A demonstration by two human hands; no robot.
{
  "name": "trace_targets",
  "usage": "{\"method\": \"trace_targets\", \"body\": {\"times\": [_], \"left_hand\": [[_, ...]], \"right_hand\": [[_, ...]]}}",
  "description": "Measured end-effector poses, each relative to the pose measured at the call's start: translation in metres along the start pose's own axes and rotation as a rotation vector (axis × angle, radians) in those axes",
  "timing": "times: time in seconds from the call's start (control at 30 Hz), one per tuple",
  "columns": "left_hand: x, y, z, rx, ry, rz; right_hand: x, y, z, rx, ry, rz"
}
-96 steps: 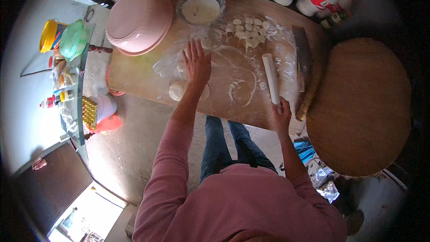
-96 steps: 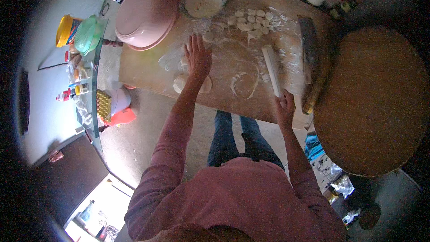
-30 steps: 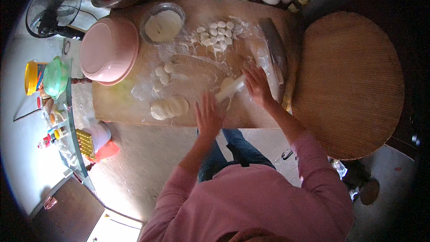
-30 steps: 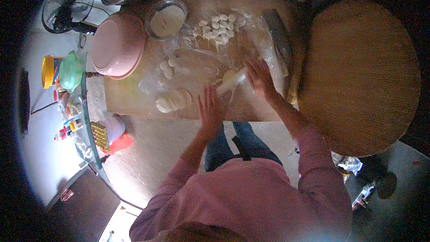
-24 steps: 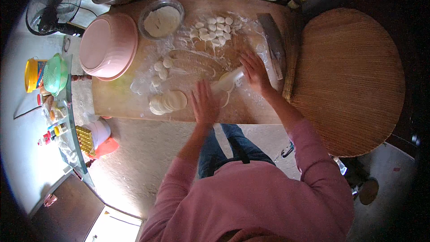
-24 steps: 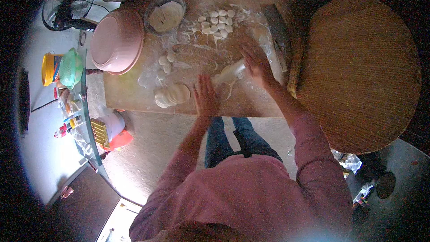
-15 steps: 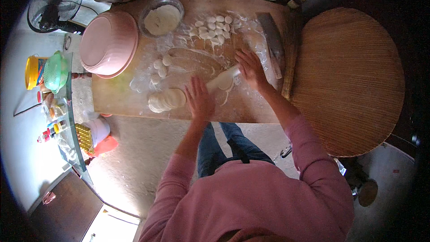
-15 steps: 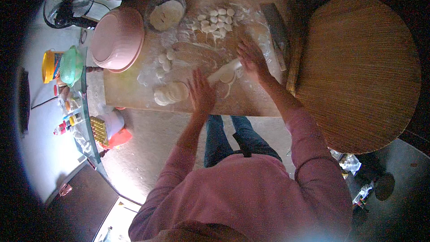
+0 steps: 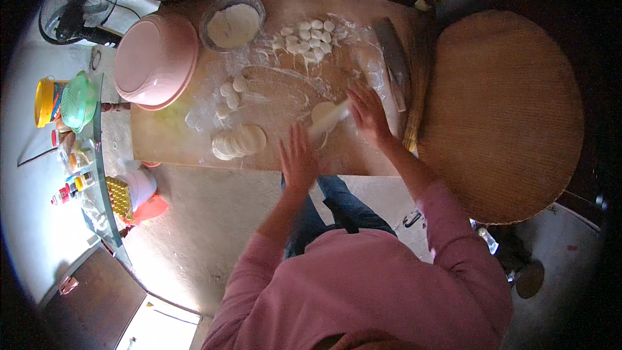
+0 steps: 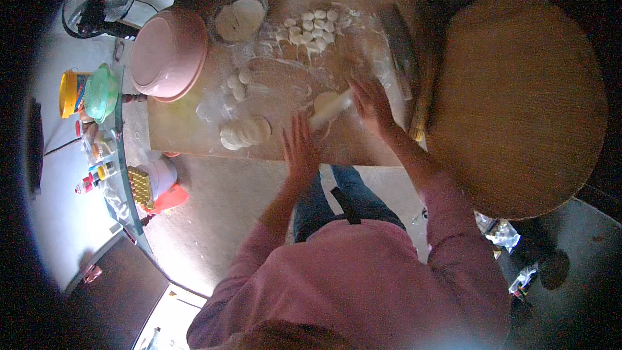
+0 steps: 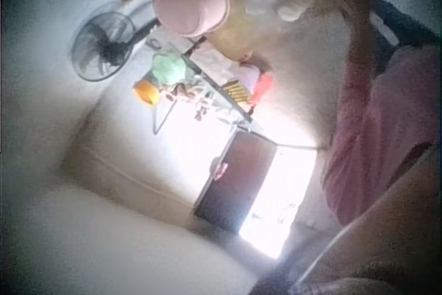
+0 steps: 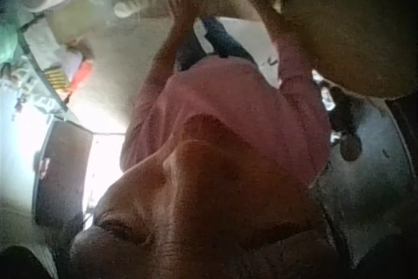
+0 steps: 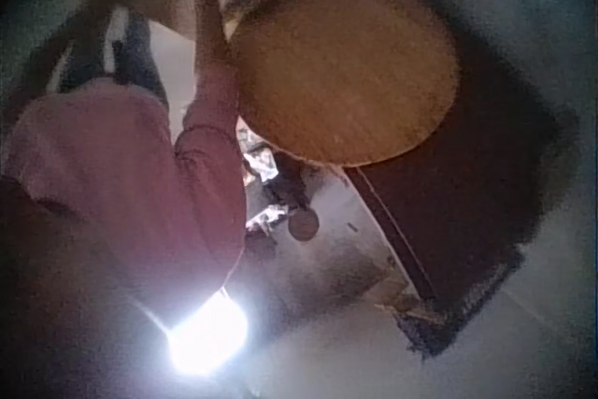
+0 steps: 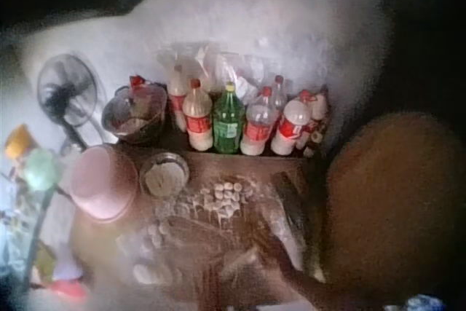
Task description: The person rolls small dough balls into flat circular discs using a rolling pin on a floured wooden table. They repeatedly pick up a dough ball, flatten it, and place the finished disc aside. The process continues with multiple dough pieces.
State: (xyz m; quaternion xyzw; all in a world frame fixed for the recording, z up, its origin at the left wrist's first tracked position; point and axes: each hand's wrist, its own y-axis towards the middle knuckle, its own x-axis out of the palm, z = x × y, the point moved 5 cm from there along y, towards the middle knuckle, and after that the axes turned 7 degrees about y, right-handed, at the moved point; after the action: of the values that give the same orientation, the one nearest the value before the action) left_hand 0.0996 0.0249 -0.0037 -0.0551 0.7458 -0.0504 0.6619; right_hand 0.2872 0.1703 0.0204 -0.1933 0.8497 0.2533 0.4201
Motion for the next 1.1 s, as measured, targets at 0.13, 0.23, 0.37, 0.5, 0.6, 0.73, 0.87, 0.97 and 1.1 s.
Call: {"method": "trace_targets", "body": {"times": [0.13,0.23,0.37,0.5,0.6,0.73,0.87,0.97,1.1], "left_hand": [[-0.021,0.062,-0.039,-0.151,-0.25,0.173],[0.003,0.005,-0.011,-0.014,-0.143,0.037],[-0.011,0.042,-0.025,-0.028,-0.14,-0.01],[-0.014,0.084,-0.05,-0.112,-0.173,0.207],[0.024,0.018,-0.017,0.025,0.08,0.088],[-0.008,0.069,-0.04,-0.046,-0.308,0.074],[0.002,0.067,-0.04,0.008,-0.227,0.123],[0.006,0.009,-0.013,0.095,-0.286,0.01],[-0.006,0.074,-0.043,0.035,-0.23,0.205]], "right_hand": [[0.007,0.044,0.012,0.0,-0.044,-0.015],[0.002,-0.02,0.008,-0.05,-0.086,0.013],[0.006,0.015,0.009,0.034,-0.068,0.012],[0.009,0.053,0.014,0.005,-0.073,0.037],[0.0,-0.011,-0.004,-0.067,-0.158,-0.014],[-0.004,0.035,0.005,0.003,-0.027,0.041],[-0.001,0.019,0.008,0.008,-0.04,0.05],[-0.006,0.033,0.011,0.005,-0.075,0.056],[-0.007,0.009,0.0,0.038,-0.078,0.029]]}}
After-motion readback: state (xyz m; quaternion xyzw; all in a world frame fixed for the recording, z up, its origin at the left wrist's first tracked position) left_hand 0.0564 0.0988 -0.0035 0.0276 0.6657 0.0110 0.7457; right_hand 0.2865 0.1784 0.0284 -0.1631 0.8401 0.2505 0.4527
